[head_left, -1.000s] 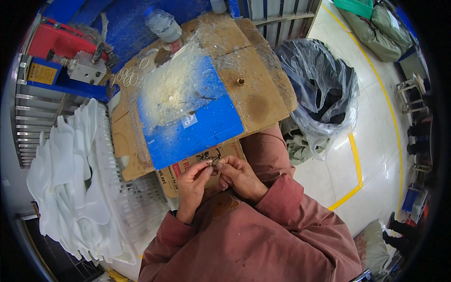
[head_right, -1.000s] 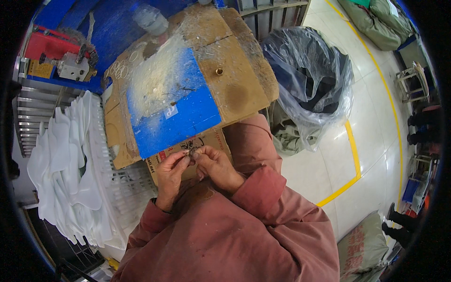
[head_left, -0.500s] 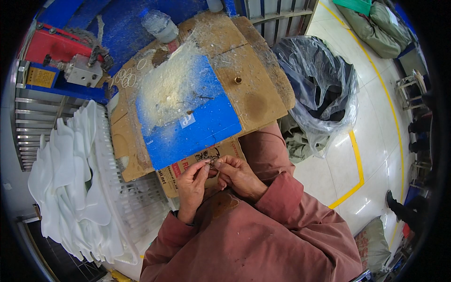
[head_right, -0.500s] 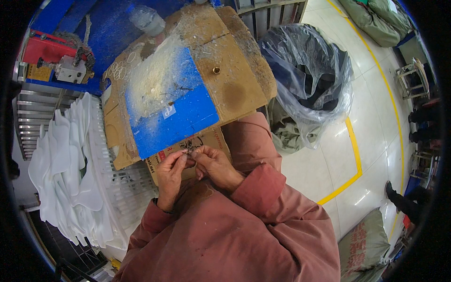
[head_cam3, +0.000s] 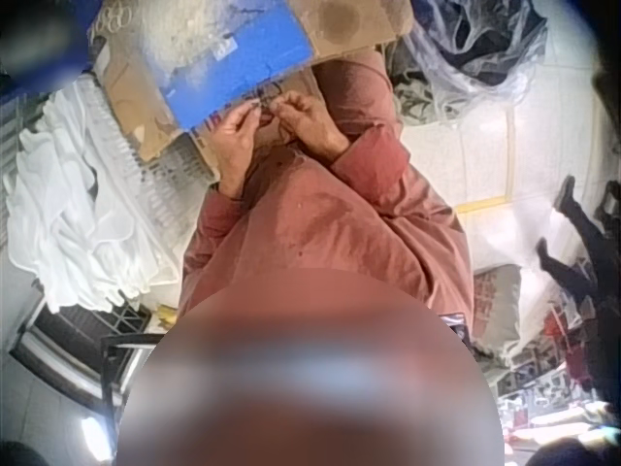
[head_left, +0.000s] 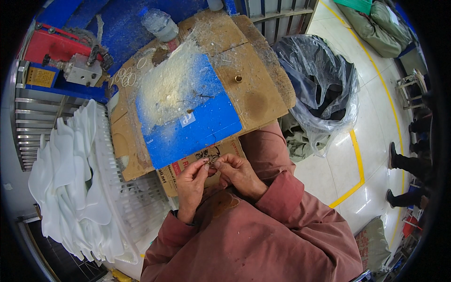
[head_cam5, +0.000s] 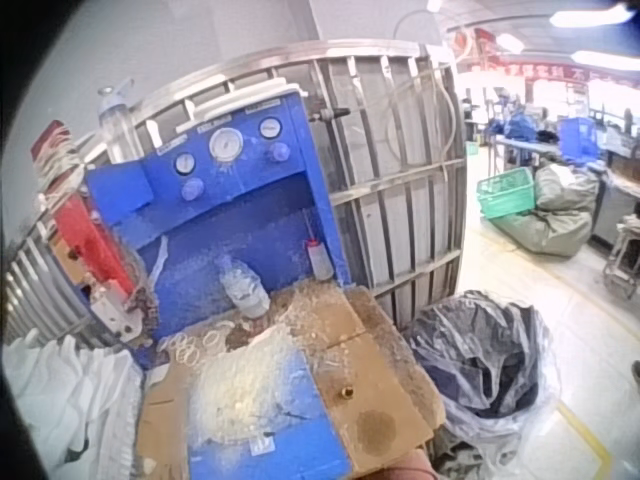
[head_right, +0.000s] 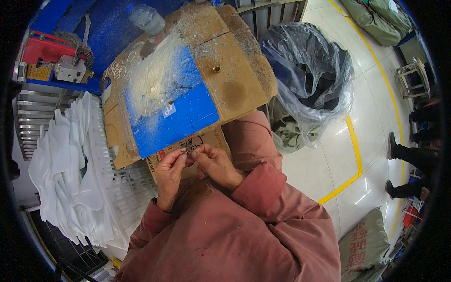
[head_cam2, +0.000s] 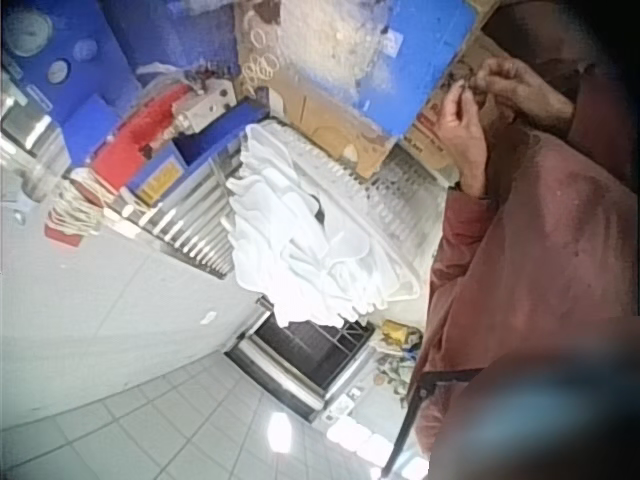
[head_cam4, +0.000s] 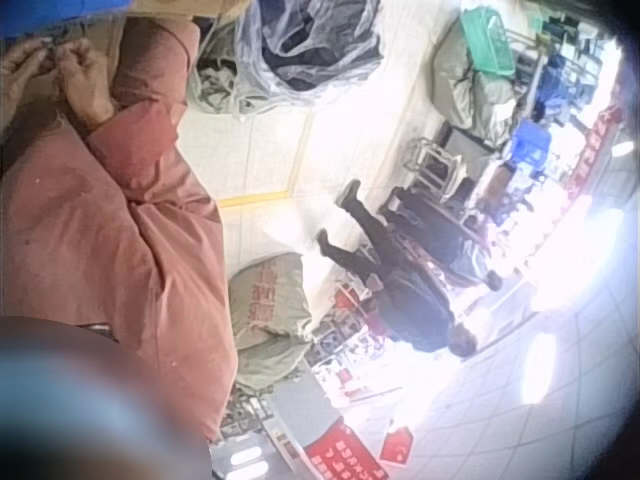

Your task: The person uses a small brush to clean a brass fitting, then inserts a thin wire into it and manipulates the assembly with both hands. The person repeatedly handles the fitting and wire, adjusting and repositioning them on the workbench.

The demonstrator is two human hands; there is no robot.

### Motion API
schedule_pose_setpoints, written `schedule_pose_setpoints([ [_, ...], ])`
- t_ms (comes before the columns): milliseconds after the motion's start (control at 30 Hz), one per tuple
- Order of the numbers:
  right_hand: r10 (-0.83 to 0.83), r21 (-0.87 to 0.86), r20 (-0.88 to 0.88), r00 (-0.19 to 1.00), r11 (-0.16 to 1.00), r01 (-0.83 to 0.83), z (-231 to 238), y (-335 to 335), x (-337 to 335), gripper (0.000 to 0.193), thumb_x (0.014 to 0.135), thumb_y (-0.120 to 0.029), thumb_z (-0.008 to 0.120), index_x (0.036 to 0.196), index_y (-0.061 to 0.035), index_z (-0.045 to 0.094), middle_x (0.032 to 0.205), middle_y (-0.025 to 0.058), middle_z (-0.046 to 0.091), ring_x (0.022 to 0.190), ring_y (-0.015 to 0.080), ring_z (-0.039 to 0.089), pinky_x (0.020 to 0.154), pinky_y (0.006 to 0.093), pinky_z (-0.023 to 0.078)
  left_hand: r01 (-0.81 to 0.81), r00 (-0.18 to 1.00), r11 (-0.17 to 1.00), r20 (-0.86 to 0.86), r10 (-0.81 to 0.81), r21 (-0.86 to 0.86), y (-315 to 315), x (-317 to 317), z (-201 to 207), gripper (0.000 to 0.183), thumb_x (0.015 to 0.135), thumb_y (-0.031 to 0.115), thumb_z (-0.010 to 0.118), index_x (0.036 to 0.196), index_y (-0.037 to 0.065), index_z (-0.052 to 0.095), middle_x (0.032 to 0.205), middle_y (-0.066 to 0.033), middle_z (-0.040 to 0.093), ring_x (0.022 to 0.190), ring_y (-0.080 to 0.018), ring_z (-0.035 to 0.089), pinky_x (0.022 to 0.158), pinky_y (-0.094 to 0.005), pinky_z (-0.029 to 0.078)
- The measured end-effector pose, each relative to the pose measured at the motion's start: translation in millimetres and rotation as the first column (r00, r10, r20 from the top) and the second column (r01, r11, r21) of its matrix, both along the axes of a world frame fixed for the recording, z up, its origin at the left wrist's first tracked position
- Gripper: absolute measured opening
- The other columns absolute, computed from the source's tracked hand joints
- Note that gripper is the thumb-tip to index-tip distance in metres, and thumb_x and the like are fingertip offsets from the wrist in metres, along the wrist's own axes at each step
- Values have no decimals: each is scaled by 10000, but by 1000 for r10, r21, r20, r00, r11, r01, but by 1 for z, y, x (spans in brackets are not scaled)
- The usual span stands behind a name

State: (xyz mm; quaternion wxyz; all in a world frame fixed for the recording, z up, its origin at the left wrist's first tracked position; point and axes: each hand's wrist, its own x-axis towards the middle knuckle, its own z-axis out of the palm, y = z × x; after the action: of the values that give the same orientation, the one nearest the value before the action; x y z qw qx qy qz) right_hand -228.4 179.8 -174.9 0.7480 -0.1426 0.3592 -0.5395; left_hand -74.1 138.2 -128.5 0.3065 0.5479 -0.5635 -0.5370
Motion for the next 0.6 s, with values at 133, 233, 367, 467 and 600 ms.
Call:
schedule_pose_setpoints([
  [133,-11,-47,-42,999,999,9,-1,0,1,186,1024,-221,594,1004,-37,590,872,53,688,577,74,564,520,236,467,0,1000,1000,20,0,-13,0,-1,2,178,969,27,625,1122,-26,697,929,-89,737,848,-145,719,759,-263,572],
  [233,7,-54,-81,997,998,-12,-2,0,1,177,1028,-202,588,1011,-28,616,926,68,704,587,75,561,542,231,478,6,999,1000,46,-6,-18,1,-1,3,175,965,26,627,1113,-29,701,939,-91,738,849,-145,722,756,-261,573],
  [367,2,-92,-99,995,996,-11,-3,0,1,186,1029,-207,589,1008,-24,615,918,65,706,582,70,560,540,224,475,10,999,1000,49,-9,-15,1,-2,3,178,961,26,631,1113,-34,702,950,-94,741,847,-145,724,756,-258,574],
  [467,1,-92,-119,993,996,-12,-3,0,0,188,1030,-209,587,1006,-25,614,913,63,707,585,68,562,542,224,475,7,999,1000,49,-6,-20,2,-3,2,180,961,27,632,1114,-34,702,950,-94,742,845,-144,724,756,-258,574],
  [600,-6,-93,-148,989,996,-8,-2,0,0,188,1031,-207,584,1002,-23,614,904,57,707,588,65,563,543,225,476,9,1000,1000,24,-8,-13,1,-1,1,179,962,28,631,1115,-33,702,944,-94,742,844,-142,722,757,-260,574],
])
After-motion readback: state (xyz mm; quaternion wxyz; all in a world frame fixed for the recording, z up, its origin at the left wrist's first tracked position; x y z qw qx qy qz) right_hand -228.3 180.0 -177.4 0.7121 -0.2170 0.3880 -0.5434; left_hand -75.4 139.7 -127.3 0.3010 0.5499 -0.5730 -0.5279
